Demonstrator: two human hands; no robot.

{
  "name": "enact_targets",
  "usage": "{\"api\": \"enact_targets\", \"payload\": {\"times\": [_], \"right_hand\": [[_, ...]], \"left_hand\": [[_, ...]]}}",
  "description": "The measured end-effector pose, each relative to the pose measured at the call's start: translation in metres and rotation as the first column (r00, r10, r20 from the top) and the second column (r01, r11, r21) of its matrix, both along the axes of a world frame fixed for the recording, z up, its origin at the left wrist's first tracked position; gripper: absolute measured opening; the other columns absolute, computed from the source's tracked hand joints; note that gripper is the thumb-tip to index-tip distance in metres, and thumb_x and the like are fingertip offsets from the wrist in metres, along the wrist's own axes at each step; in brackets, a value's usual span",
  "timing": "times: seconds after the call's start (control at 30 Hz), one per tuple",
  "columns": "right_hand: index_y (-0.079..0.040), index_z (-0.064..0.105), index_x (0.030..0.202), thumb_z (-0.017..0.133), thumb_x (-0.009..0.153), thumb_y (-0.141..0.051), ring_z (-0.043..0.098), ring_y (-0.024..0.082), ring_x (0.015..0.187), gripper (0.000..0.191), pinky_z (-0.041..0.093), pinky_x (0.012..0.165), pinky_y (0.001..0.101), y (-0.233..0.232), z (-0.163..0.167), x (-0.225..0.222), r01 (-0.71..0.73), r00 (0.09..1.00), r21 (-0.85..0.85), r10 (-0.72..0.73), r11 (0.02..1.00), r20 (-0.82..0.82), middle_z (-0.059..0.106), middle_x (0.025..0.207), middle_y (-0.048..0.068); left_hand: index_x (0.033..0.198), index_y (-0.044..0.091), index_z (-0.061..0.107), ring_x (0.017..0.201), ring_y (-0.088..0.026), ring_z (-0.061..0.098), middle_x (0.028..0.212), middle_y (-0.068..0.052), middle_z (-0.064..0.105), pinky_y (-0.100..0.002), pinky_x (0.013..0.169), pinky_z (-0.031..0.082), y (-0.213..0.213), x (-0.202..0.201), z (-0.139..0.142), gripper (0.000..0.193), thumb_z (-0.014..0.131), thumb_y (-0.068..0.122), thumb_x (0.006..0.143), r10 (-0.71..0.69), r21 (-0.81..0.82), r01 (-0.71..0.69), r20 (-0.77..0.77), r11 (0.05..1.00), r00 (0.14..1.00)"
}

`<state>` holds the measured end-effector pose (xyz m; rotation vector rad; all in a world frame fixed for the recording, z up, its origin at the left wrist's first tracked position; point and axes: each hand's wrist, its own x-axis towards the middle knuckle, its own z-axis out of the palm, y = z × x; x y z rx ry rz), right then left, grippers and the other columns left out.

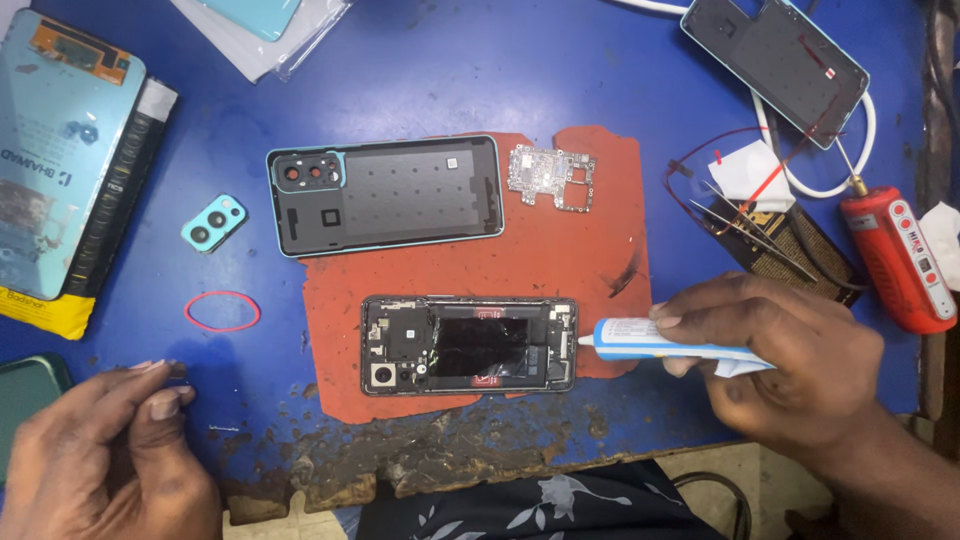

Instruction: The person applies adhesive to the frame of a disassembled smartphone, then places the back cover onto the frame and presses it into place. They secure the phone by wrapping multiple rubber bands around it to hold the cover while the adhesive sets.

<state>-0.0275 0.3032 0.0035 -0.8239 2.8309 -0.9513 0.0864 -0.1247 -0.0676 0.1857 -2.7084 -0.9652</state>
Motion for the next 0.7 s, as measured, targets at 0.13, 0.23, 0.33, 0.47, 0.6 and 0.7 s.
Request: {"api": "enact_targets", "payload": {"times": [0.13, 0.23, 0.33, 0.47, 0.6, 0.7], "right_hand": [[-0.002, 0.067, 0.095, 0.067, 0.064, 0.015, 0.079, 0.023, 0.093, 0.035, 0.065, 0.075, 0.0297, -0.001, 0.0, 0.004, 0.003, 1.0, -0.011, -0.002, 1.0, 0.029, 0.076, 0.1, 0.014], [-0.002, 0.067, 0.095, 0.067, 0.063, 0.015, 0.079, 0.023, 0.092, 0.036, 0.066, 0.075, 0.0294, -0.002, 0.0, 0.007, 0.005, 0.999, -0.013, -0.005, 1.0, 0.047, 0.076, 0.1, 0.015], [-0.003, 0.066, 0.094, 0.07, 0.064, 0.014, 0.079, 0.023, 0.092, 0.034, 0.065, 0.074, 0.0293, -0.003, -0.001, 0.01, -0.004, 0.999, -0.012, 0.005, 1.0, 0.035, 0.076, 0.099, 0.014], [-0.003, 0.067, 0.093, 0.069, 0.062, 0.014, 0.079, 0.023, 0.092, 0.036, 0.065, 0.073, 0.03, -0.005, -0.001, 0.015, -0.002, 1.0, 0.011, 0.002, 1.0, 0.023, 0.076, 0.098, 0.014], [-0.003, 0.067, 0.093, 0.069, 0.062, 0.014, 0.079, 0.023, 0.092, 0.035, 0.065, 0.073, 0.0297, -0.004, 0.0, 0.019, -0.006, 0.999, 0.011, 0.005, 1.0, 0.033, 0.076, 0.098, 0.013], [-0.004, 0.067, 0.092, 0.069, 0.063, 0.015, 0.079, 0.023, 0.092, 0.035, 0.061, 0.073, 0.0303, -0.004, -0.001, 0.022, -0.012, 0.999, 0.012, 0.011, 1.0, 0.049, 0.076, 0.098, 0.013]], "left_hand": [[0.109, -0.013, 0.068, 0.093, -0.024, 0.074, 0.102, -0.023, 0.07, -0.029, 0.091, 0.059, 0.003, -0.005, 0.008, 0.011, 0.062, -0.004, 0.111, 0.057, 0.043, -0.063, 0.118, 0.997, 0.991], [0.103, -0.014, 0.07, 0.087, -0.026, 0.074, 0.093, -0.023, 0.07, -0.03, 0.086, 0.058, 0.003, -0.014, 0.017, 0.01, 0.064, -0.006, 0.107, 0.058, -0.029, -0.054, 0.204, 0.998, 0.977], [0.103, -0.014, 0.071, 0.087, -0.028, 0.074, 0.091, -0.024, 0.07, -0.033, 0.085, 0.057, 0.005, -0.019, 0.024, 0.009, 0.065, -0.008, 0.102, 0.05, -0.071, -0.035, 0.219, 0.997, 0.974], [0.109, -0.014, 0.067, 0.092, -0.024, 0.073, 0.099, -0.023, 0.07, -0.028, 0.089, 0.058, 0.013, -0.016, 0.021, 0.01, 0.062, -0.006, 0.107, 0.054, 0.035, -0.057, 0.089, 0.998, 0.995], [0.104, -0.013, 0.07, 0.088, -0.023, 0.074, 0.092, -0.022, 0.07, -0.029, 0.084, 0.058, 0.004, -0.011, 0.02, 0.008, 0.064, -0.009, 0.107, 0.064, -0.004, -0.065, 0.212, 0.998, 0.975], [0.107, -0.012, 0.07, 0.092, -0.023, 0.074, 0.098, -0.023, 0.07, -0.029, 0.088, 0.059, 0.002, -0.005, 0.016, 0.007, 0.063, -0.01, 0.107, 0.061, -0.036, -0.055, 0.168, 0.998, 0.984]]}}
